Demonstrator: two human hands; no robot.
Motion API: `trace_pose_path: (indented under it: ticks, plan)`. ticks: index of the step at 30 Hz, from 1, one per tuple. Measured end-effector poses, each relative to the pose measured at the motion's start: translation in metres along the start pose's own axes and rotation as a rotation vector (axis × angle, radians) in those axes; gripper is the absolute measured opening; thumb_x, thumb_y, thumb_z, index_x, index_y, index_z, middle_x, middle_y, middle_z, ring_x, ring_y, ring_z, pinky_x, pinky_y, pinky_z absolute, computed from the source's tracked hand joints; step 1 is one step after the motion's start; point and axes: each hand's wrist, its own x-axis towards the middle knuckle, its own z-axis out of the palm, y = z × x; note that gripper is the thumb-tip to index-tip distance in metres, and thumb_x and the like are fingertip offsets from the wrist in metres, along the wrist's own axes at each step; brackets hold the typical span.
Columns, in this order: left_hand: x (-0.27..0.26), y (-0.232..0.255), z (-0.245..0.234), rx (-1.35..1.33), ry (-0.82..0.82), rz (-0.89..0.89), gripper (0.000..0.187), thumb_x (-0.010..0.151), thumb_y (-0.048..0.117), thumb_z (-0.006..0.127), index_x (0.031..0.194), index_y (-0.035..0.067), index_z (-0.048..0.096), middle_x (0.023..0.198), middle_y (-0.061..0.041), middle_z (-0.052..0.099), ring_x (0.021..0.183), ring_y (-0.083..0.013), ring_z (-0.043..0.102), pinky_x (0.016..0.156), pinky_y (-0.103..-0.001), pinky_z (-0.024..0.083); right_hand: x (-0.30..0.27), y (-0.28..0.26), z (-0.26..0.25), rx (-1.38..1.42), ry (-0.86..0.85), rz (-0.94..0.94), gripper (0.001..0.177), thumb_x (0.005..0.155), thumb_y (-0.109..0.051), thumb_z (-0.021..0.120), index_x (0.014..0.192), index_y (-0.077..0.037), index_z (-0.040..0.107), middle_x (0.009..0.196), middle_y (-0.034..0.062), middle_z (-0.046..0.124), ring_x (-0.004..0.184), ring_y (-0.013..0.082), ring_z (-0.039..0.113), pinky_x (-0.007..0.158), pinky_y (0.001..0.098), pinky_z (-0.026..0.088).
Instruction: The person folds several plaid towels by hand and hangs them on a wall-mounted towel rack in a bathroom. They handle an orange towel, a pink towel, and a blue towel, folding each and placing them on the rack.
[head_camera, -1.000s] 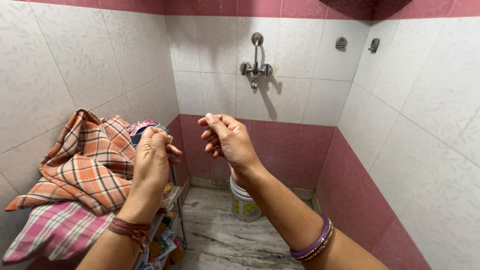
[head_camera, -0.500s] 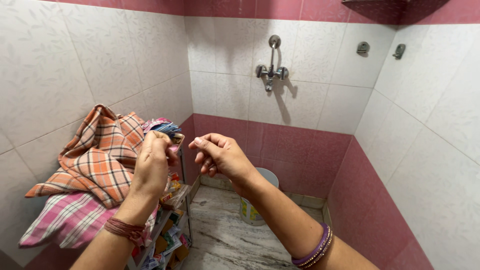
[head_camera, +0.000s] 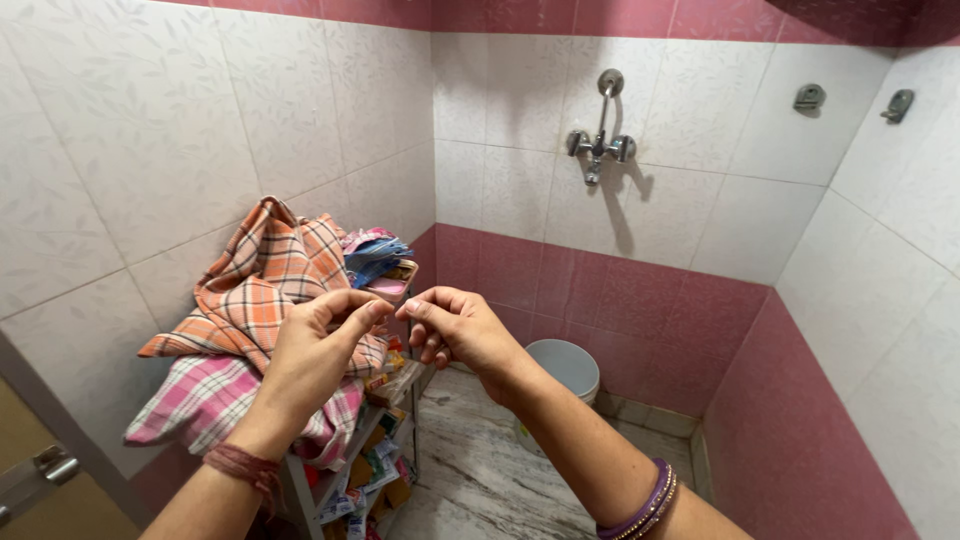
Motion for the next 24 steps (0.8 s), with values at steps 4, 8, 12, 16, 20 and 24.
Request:
trace_pose_path:
  ticks: [4, 8, 12, 16, 20, 24]
  plan:
    - [-0.005, -0.011, -0.022, 0.030, 0.078, 0.029, 0.022, 0.096, 0.006, 0.058, 0.105, 0.000, 0.077, 0.097, -0.004, 0.078, 0.093, -0.0103, 0.070, 0.084, -0.025, 0.056, 0.013, 0.005, 0.013, 0.013, -0.025, 0.016, 0.023, 0.101, -0.030, 0.062, 0.101, -0.010, 0.072, 0.075, -0.0014, 0.068, 0.059, 0.0043, 0.057, 0.053, 0.0207, 0.045]
    - [-0.003, -0.021, -0.048, 0.013, 0.117, 0.018, 0.024, 0.095, 0.004, 0.055, 0.101, -0.001, 0.078, 0.095, -0.005, 0.079, 0.093, -0.0113, 0.071, 0.085, -0.026, 0.056, 0.026, 0.010, 0.023, 0.009, -0.031, -0.003, 0.024, 0.101, -0.029, 0.062, 0.100, -0.008, 0.072, 0.075, -0.0004, 0.068, 0.058, 0.0046, 0.057, 0.052, 0.0207, 0.045]
    - [0.012, -0.028, -0.072, 0.069, 0.143, 0.052, 0.024, 0.097, 0.010, 0.058, 0.098, 0.000, 0.080, 0.091, -0.007, 0.080, 0.089, -0.0108, 0.070, 0.082, -0.026, 0.056, 0.050, 0.011, 0.031, 0.047, -0.040, -0.006, 0.022, 0.101, -0.028, 0.063, 0.100, -0.008, 0.072, 0.073, -0.0002, 0.067, 0.056, 0.0046, 0.054, 0.050, 0.0206, 0.043]
    - [0.022, -0.037, -0.093, 0.183, 0.186, 0.048, 0.024, 0.094, 0.021, 0.068, 0.102, 0.003, 0.081, 0.088, -0.005, 0.078, 0.081, -0.0080, 0.066, 0.072, -0.027, 0.052, 0.075, 0.017, 0.042, 0.053, -0.054, -0.014, 0.022, 0.100, -0.028, 0.063, 0.100, -0.009, 0.072, 0.073, -0.0001, 0.067, 0.056, 0.0043, 0.055, 0.051, 0.0205, 0.044]
    - [0.033, -0.053, -0.113, 0.255, 0.282, -0.035, 0.029, 0.092, 0.030, 0.073, 0.099, 0.002, 0.081, 0.084, -0.005, 0.077, 0.077, -0.0082, 0.064, 0.069, -0.028, 0.050, 0.096, 0.029, 0.055, 0.048, -0.054, -0.010, 0.022, 0.100, -0.028, 0.063, 0.100, -0.008, 0.072, 0.074, -0.0010, 0.066, 0.057, 0.0046, 0.057, 0.052, 0.0206, 0.045]
    - [0.051, -0.082, -0.134, 0.317, 0.329, -0.104, 0.037, 0.093, 0.036, 0.074, 0.103, 0.002, 0.078, 0.090, -0.007, 0.073, 0.079, -0.0114, 0.064, 0.072, -0.029, 0.052, 0.109, 0.041, 0.068, 0.037, -0.026, 0.025, 0.020, 0.100, -0.028, 0.063, 0.099, -0.009, 0.070, 0.076, -0.0012, 0.068, 0.057, 0.0046, 0.058, 0.051, 0.0198, 0.045]
